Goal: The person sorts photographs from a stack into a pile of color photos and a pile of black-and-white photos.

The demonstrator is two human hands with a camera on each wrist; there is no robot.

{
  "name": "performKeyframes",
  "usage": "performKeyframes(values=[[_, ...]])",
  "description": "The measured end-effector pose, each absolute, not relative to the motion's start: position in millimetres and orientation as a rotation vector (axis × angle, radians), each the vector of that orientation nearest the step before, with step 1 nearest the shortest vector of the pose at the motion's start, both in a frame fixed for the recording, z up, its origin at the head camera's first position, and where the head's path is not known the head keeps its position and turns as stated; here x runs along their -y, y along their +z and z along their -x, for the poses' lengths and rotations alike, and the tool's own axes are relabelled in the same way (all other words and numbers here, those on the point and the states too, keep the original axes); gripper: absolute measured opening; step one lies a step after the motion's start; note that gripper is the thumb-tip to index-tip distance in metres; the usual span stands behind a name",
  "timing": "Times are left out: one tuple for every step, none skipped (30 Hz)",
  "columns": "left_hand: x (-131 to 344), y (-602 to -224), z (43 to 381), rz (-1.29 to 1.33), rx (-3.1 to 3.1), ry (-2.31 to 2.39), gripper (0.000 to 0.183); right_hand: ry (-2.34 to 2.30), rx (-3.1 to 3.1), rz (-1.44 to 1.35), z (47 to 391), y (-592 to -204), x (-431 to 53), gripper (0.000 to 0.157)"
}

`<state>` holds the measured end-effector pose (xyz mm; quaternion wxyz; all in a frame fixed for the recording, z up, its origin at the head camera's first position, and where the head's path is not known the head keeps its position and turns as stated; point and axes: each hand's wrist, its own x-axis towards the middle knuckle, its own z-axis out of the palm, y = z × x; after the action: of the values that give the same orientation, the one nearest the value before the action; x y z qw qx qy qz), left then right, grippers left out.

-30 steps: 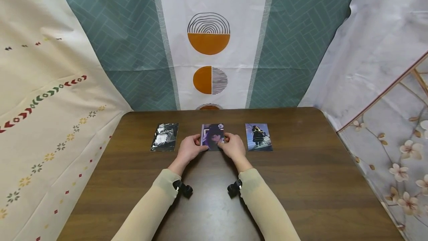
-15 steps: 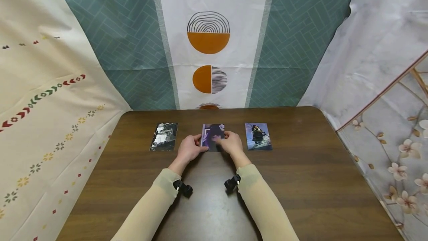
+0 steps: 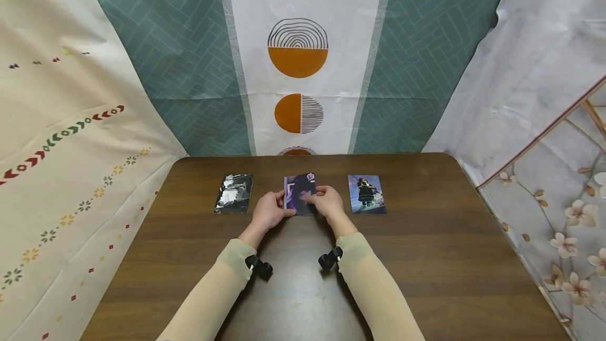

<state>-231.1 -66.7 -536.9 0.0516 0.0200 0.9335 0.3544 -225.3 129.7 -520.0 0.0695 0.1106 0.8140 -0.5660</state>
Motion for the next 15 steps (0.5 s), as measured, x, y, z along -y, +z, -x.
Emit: performKeyframes(values=[[67,-537,231,-0.062,-2.836,1.086,0.082,-1.706,-2.469,-0.32,224,-522,-130,0.054],[68,-537,231,-0.062,-2.832,1.095,0.083,-1.706,-2.489,-0.306,223,-523,-130,0.053],[68,-538,232,-0.062,-2.827,1.105,0.084,-1.711,-2.503,-0.296,221,-525,-130,0.053],[68,-538,232,-0.064,-2.824,1.111,0.085,-1.707,-2.523,-0.28,220,-526,-130,0.053],[69,-538,232,-0.065,-2.822,1.12,0.085,-1.699,-2.543,-0.269,219,-527,-130,0.054],[69,-538,232,-0.067,-2.82,1.127,0.085,-1.691,-2.558,-0.261,217,-528,-130,0.055],[69,-539,232,-0.068,-2.819,1.134,0.085,-1.683,-2.569,-0.251,216,-528,-130,0.056],[70,-539,232,-0.072,-2.817,1.146,0.084,-1.673,-2.579,-0.238,215,-528,-130,0.057],[70,-539,232,-0.074,-2.814,1.16,0.083,-1.666,-2.585,-0.223,214,-528,-131,0.059],[70,-540,232,-0.076,-2.811,1.174,0.082,-1.657,-2.59,-0.21,213,-528,-131,0.06],[71,-540,232,-0.076,-2.806,1.192,0.08,-1.646,-2.593,-0.198,212,-528,-132,0.062],[71,-540,232,-0.082,-2.801,1.213,0.079,-1.637,-2.595,-0.184,212,-528,-133,0.064],[72,-540,232,-0.091,-2.792,1.242,0.076,-1.631,-2.596,-0.167,212,-528,-133,0.065],[72,-541,232,-0.1,-2.782,1.272,0.075,-1.623,-2.598,-0.15,212,-529,-134,0.066],[72,-541,232,-0.105,-2.77,1.298,0.075,-1.615,-2.597,-0.138,212,-529,-135,0.068]])
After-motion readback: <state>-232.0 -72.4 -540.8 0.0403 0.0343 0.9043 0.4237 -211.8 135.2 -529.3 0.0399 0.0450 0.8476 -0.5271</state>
